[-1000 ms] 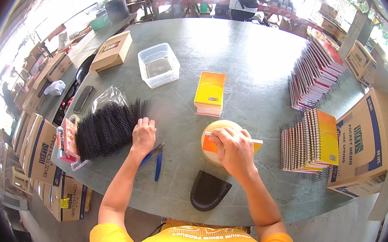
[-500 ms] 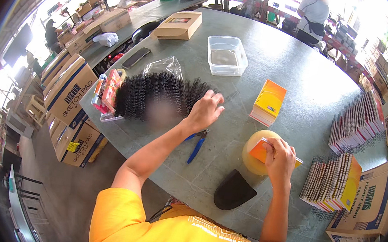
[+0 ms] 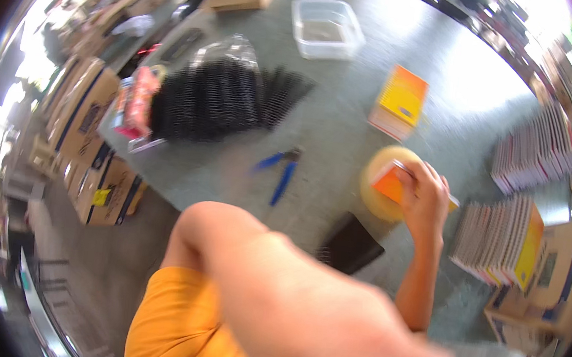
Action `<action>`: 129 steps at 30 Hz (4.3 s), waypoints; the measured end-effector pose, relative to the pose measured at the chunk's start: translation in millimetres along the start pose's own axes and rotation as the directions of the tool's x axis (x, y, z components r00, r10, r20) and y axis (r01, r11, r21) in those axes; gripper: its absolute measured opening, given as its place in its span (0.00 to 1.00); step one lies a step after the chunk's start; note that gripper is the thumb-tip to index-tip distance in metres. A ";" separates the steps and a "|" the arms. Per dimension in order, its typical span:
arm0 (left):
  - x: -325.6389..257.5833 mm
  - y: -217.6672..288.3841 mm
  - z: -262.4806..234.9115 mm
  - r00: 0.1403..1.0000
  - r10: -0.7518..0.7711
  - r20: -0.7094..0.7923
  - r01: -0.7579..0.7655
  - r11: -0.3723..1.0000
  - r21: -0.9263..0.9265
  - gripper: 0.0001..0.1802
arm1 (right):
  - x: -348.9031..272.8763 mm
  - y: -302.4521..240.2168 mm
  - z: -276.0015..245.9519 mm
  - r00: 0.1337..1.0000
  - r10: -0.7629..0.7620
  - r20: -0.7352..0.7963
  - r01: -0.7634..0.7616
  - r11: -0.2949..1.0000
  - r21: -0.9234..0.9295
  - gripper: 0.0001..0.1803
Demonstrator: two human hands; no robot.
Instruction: The person inserts a spiral coil into the punched holes of small yellow notebooks by hand and uses a specialized tool to crimp the ends of the coil.
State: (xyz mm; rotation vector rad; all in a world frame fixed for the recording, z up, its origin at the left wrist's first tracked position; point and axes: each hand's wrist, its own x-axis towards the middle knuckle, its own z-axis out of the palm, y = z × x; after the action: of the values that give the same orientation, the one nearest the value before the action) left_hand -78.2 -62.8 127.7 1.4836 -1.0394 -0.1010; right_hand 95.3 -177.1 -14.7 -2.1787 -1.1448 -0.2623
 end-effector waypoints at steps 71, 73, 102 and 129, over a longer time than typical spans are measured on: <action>-57.5 -145.4 -73.7 0.527 -0.546 -0.652 0.817 0.535 0.212 0.14 | -9.9 -6.8 6.6 0.988 -0.049 -0.145 0.042 0.998 -0.049 0.07; -55.7 -149.0 -64.2 0.693 -0.219 -0.687 0.670 0.548 0.501 0.15 | -8.5 -8.2 8.0 0.990 -0.075 -0.119 0.068 0.995 -0.069 0.08; -57.3 -176.4 20.9 0.717 -0.368 -0.592 0.686 0.227 0.691 0.17 | -16.2 7.3 -9.8 0.970 -0.015 -0.242 0.001 0.998 -0.058 0.11; -28.5 -117.5 -52.7 0.705 0.132 -0.696 0.586 0.445 0.678 0.23 | -50.4 60.8 -3.2 0.931 0.330 0.156 -0.284 0.388 0.877 0.14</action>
State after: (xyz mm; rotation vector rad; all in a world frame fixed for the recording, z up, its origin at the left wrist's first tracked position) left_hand -0.8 -24.5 28.0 2.3614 -0.1529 0.8816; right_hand 113.8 -237.0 -62.8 -1.3200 -0.5623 0.4103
